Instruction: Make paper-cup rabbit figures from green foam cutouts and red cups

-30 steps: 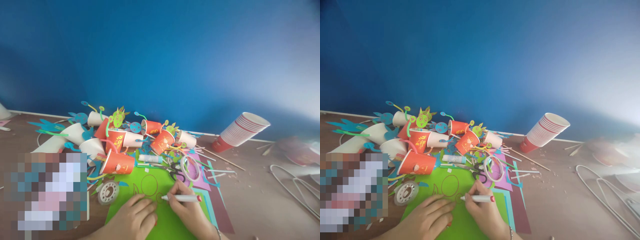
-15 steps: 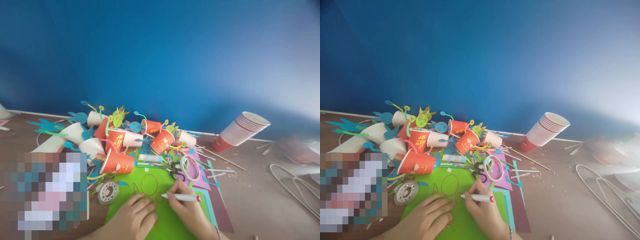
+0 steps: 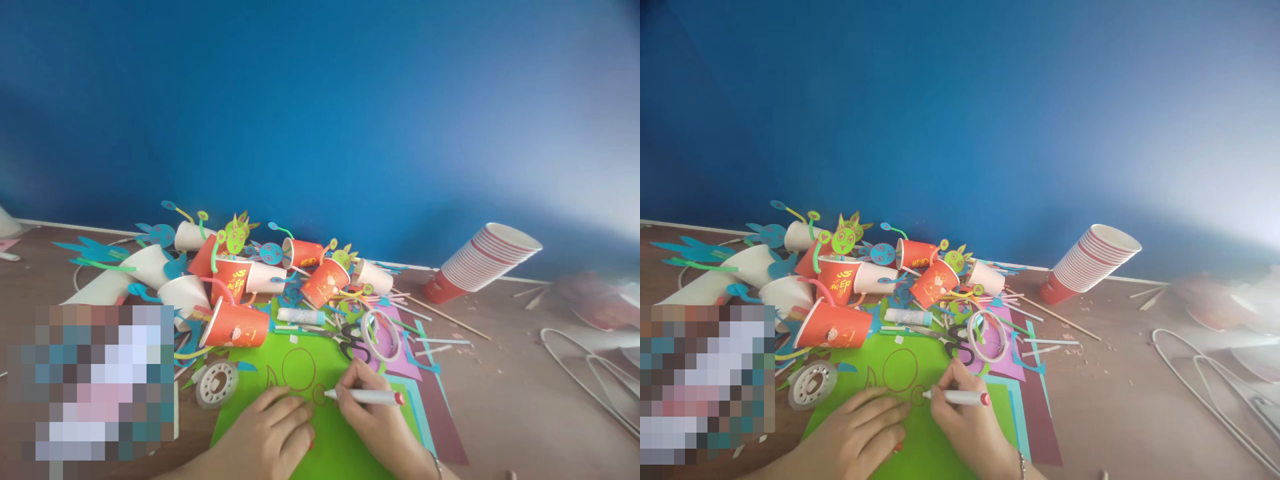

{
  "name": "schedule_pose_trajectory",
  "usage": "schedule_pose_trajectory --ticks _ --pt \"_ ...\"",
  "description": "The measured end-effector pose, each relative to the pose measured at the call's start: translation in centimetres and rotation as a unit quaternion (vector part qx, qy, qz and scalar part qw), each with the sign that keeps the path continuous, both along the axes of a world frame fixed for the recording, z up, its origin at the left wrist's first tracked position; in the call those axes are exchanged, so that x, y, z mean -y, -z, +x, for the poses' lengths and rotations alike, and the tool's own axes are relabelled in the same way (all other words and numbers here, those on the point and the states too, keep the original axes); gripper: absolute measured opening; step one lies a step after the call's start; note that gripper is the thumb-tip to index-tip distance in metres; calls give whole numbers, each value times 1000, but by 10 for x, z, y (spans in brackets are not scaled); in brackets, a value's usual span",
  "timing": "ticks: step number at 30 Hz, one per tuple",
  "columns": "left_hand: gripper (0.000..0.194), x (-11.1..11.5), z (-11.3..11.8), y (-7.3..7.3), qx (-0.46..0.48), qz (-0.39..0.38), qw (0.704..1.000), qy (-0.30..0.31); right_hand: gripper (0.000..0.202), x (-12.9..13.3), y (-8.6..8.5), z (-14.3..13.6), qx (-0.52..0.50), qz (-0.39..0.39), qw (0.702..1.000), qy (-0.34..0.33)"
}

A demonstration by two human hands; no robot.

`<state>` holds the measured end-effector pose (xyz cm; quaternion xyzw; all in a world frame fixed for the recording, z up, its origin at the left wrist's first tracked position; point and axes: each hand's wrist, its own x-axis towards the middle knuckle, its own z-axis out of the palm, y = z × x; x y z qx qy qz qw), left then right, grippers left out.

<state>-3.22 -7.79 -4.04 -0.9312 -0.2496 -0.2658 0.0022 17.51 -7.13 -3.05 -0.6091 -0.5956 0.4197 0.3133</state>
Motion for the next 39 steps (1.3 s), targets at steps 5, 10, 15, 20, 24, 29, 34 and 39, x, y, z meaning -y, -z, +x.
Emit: schedule_pose_trajectory --ticks 5,10,15,20,24,29,34,39 --pt "19 0 0 -1 8 -2 1000 6 18 1 1 0 11 7 1000 -1" --pt "18 0 0 -4 3 -3 1000 3 18 1 1 0 12 9 1000 -10" --pt "20 -1 0 -4 10 -5 1000 6 17 2 1 0 11 -5 1000 -17" --pt "20 -1 -1 -2 10 1 1000 6 17 1 2 1 -7 -7 1000 1" --pt "19 0 -1 -3 8 -3 1000 -1 18 0 3 1 -2 1 1000 -6" --pt "18 0 -2 -4 1 -14 1000 9 18 1 3 0 6 0 1000 -12" --pt "22 -1 -1 -6 12 -12 1000 5 17 1 2 0 4 0 1000 -17" --pt "23 -3 -1 -6 18 1 1000 17 17 1 2 0 -12 2 1000 0"
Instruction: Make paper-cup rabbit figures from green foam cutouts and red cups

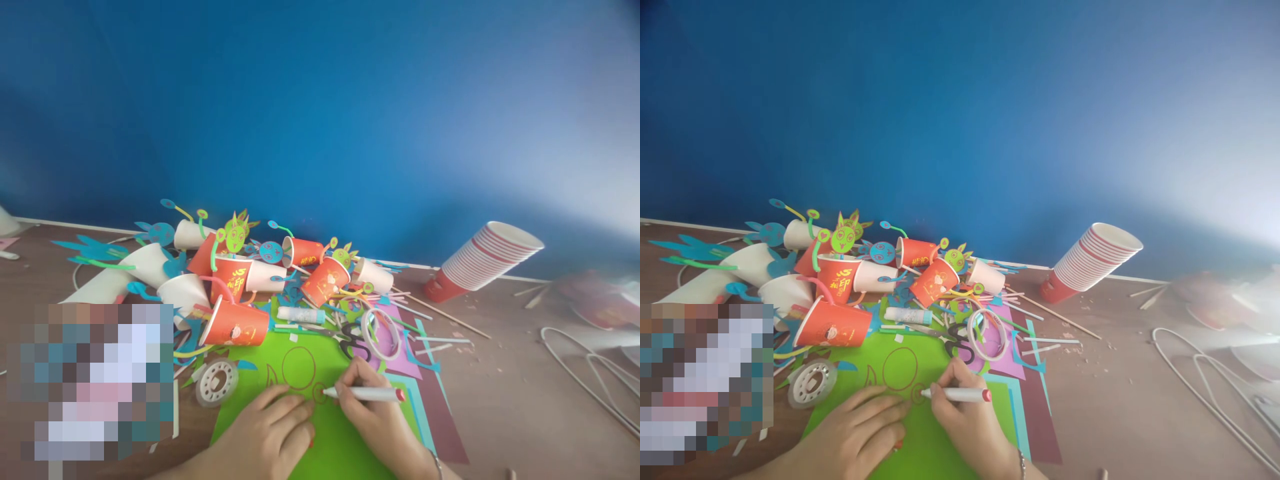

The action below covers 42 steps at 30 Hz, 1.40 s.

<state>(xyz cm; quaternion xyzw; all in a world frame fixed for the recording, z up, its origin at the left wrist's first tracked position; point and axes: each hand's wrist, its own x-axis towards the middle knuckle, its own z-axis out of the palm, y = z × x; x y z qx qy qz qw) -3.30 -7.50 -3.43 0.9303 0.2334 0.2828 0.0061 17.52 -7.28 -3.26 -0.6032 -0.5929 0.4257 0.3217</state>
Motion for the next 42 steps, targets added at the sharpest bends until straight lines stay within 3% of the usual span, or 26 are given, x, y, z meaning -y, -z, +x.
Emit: schedule_pose_trajectory --ticks 9,14,42 --pt "24 2 -1 2 -15 -18 1000 -10 18 0 2 0 10 4 1000 -12" --pt "25 -1 0 5 21 14 1000 8 18 0 3 1 4 5 1000 3" --pt "15 4 -3 0 -41 -32 999 -6 18 0 -6 -2 26 3 999 -22"
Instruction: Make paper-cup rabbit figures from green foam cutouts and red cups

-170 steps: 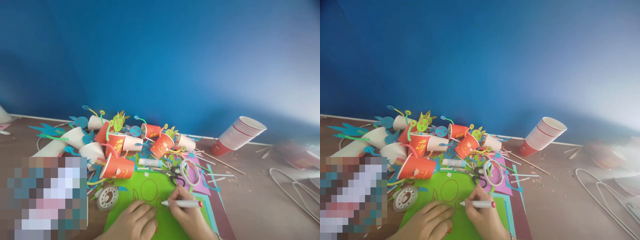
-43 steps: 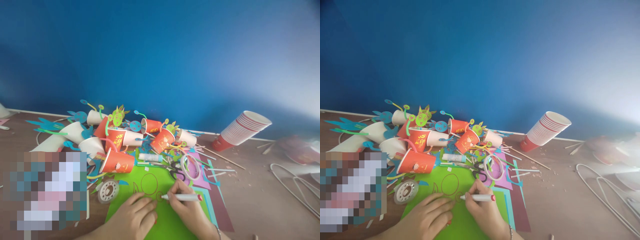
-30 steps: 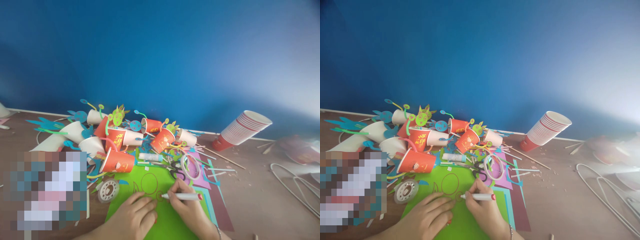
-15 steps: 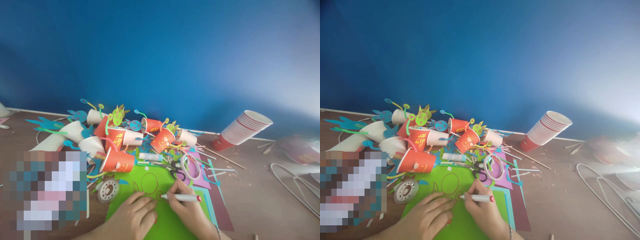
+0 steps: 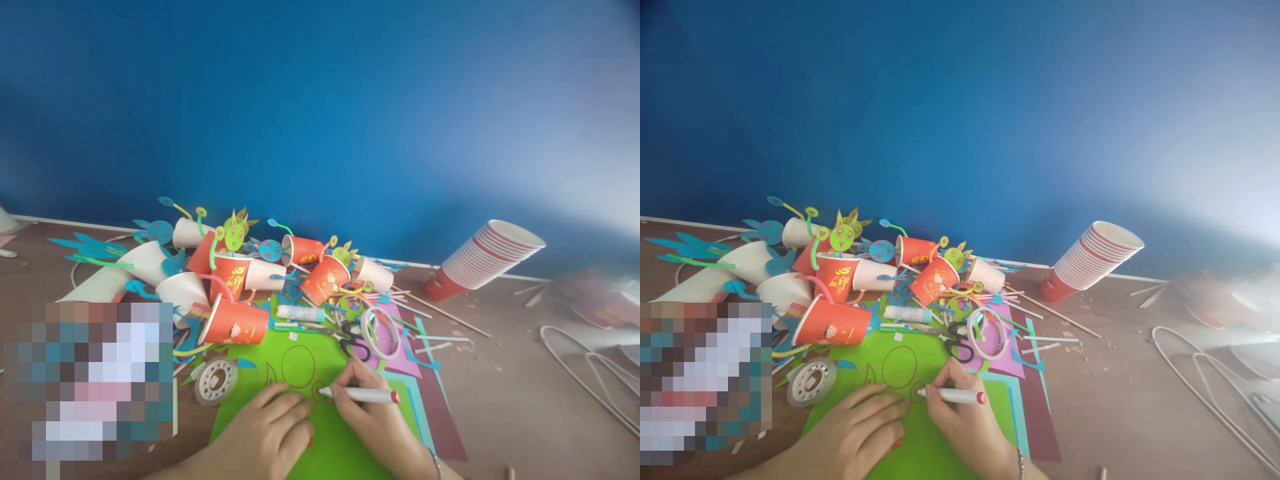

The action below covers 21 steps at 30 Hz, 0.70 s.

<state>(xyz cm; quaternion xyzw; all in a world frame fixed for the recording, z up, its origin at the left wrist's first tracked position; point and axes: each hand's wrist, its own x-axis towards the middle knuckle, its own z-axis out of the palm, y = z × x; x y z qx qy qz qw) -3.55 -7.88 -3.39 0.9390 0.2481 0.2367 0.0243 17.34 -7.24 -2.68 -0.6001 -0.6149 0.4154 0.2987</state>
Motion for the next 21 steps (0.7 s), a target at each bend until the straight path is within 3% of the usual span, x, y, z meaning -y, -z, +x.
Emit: schedule_pose_trajectory --ticks 21 --pt "17 0 0 1 5 -1 1000 -2 17 -1 2 0 -9 -1 1000 9"
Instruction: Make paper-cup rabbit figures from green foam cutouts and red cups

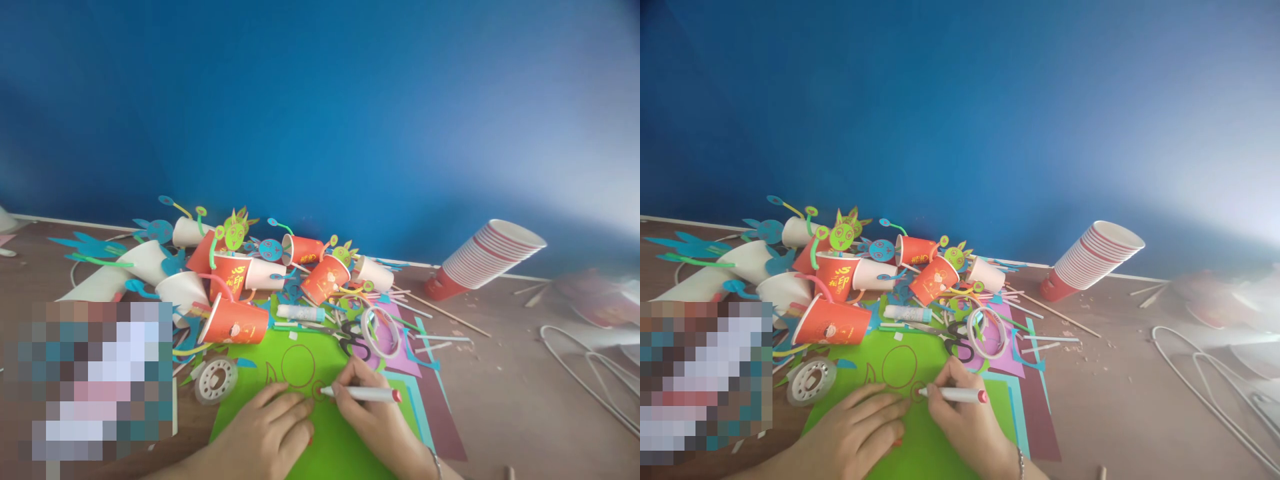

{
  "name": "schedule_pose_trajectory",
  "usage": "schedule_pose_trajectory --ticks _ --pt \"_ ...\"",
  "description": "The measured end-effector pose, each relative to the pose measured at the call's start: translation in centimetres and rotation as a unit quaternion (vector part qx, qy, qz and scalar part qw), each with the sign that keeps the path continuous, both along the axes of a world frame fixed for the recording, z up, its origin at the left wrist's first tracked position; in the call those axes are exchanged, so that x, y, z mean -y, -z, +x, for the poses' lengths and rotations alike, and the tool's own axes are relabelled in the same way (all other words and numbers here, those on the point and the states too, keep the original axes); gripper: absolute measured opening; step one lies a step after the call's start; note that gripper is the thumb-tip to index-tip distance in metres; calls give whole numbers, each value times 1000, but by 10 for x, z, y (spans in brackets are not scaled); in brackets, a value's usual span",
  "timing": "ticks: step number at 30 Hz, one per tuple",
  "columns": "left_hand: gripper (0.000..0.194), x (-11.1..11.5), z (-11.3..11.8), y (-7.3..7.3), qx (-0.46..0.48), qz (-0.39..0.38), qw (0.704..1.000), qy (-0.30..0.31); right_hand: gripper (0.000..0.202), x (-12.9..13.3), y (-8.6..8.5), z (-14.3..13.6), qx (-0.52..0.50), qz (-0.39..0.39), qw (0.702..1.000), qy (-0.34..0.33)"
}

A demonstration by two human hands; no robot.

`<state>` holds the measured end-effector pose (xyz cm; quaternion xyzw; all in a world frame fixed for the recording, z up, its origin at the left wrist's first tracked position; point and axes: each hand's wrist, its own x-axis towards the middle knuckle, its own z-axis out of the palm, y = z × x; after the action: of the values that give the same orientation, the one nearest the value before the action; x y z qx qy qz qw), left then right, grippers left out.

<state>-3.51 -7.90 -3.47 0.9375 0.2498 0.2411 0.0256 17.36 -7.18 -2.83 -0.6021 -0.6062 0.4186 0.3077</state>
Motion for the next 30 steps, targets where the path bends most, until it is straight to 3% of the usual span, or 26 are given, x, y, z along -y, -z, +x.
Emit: schedule_pose_trajectory --ticks 23,30 --pt "16 0 -2 -1 -10 -10 1000 7 16 0 2 1 13 -4 1000 -6" --pt "20 0 -1 -3 9 -2 1000 4 20 -1 -1 5 -86 -12 995 43"
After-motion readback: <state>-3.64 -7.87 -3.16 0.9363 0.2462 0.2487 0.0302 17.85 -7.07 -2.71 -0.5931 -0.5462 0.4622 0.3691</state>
